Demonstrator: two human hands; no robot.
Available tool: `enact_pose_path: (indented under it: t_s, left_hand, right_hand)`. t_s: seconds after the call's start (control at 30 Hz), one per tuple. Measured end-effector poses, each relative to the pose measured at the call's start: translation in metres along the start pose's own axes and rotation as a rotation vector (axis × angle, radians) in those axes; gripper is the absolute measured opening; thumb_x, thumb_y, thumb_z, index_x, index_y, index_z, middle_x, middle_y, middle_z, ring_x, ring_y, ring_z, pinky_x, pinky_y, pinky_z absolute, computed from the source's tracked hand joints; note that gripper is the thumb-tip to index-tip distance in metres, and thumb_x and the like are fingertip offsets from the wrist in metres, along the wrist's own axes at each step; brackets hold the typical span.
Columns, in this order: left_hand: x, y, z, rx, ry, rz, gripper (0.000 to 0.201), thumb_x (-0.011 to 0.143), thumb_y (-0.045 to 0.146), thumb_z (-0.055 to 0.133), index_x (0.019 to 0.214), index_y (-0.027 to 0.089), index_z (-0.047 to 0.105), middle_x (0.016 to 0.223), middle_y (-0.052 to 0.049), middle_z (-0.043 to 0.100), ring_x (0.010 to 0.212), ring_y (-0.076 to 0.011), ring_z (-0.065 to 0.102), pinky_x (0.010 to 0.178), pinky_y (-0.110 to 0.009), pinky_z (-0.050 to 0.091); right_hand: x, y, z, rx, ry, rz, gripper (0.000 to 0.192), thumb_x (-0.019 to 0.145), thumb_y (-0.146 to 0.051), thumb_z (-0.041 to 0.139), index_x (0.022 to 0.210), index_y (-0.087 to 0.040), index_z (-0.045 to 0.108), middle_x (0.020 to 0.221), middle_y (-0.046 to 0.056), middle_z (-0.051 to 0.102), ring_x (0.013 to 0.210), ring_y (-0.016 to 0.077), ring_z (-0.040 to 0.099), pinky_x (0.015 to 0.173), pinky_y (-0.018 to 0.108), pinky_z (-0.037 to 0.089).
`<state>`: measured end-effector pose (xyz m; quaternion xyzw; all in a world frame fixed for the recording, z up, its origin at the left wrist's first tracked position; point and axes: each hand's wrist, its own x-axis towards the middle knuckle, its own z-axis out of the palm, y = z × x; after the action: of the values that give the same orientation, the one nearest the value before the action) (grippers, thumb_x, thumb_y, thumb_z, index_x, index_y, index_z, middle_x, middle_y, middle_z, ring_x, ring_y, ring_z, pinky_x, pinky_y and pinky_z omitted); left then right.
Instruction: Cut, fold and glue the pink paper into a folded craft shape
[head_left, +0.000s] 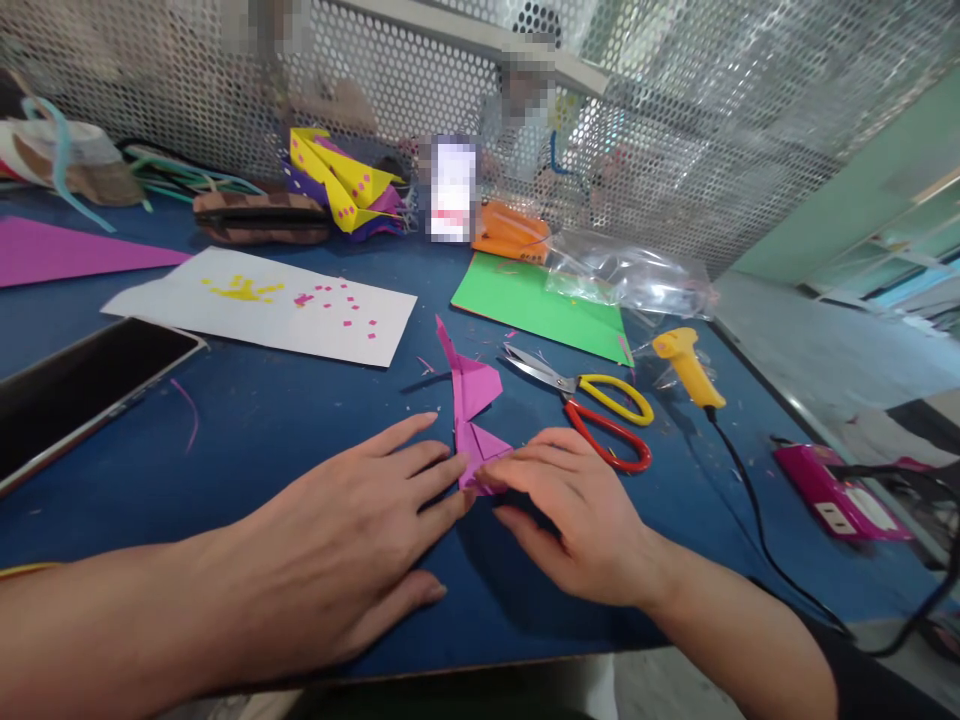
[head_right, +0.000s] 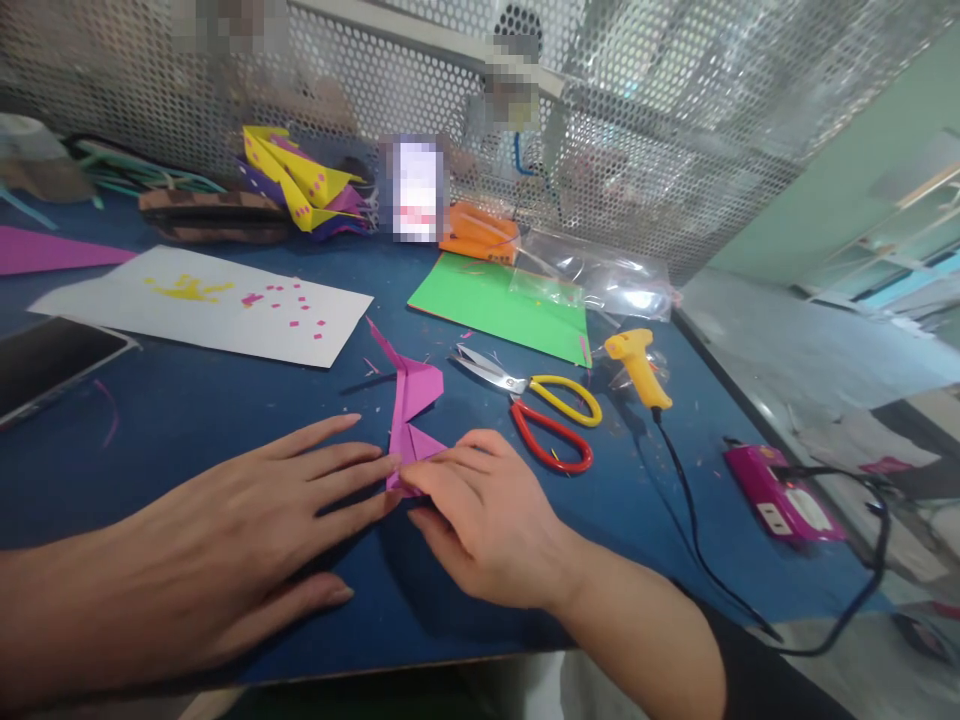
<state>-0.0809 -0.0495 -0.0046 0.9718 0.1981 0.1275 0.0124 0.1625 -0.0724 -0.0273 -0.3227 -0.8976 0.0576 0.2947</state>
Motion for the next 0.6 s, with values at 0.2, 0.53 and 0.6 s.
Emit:
enact_pose_path:
  t_s: [0.2,0.53,0.6]
  left_hand:
    - [-0.005,-0.002,0.001,-0.017,0.003,-0.005,0.054,0.089,0.053,0.062,0.13,0.019,0.065,0.132,-0.008,0.068,0.121,-0.0259,0.062,0.118,-0.04,0.029]
    - [-0.006,0.001,0.017,0.136,0.044,0.081,0.056,0.095,0.051,0.053,0.127,0.007,0.066,0.129,-0.016,0.068,0.123,-0.0305,0.06,0.124,-0.043,0.011]
    - [-0.007,0.001,0.018,0.141,0.035,0.08,0.056,0.096,0.052,0.051,0.128,0.008,0.065,0.13,-0.016,0.068,0.123,-0.0304,0.06,0.123,-0.044,0.013]
  right_hand:
    - [-0.001,-0.007,0.002,-0.231,-0.034,-0.174,0.025,0.092,-0.009,0.051,0.11,-0.001,0.065,0.097,0.012,0.076,0.091,0.0233,0.068,0.091,0.041,0.047]
    - [-0.005,-0.01,0.005,-0.368,-0.048,-0.243,0.028,0.091,-0.011,0.049,0.109,0.0,0.069,0.098,0.013,0.077,0.098,0.0252,0.068,0.106,0.044,0.044]
    - [-0.004,-0.012,0.003,-0.347,-0.015,-0.238,0.028,0.091,-0.011,0.049,0.109,-0.001,0.069,0.099,0.012,0.077,0.1,0.0254,0.068,0.104,0.044,0.045]
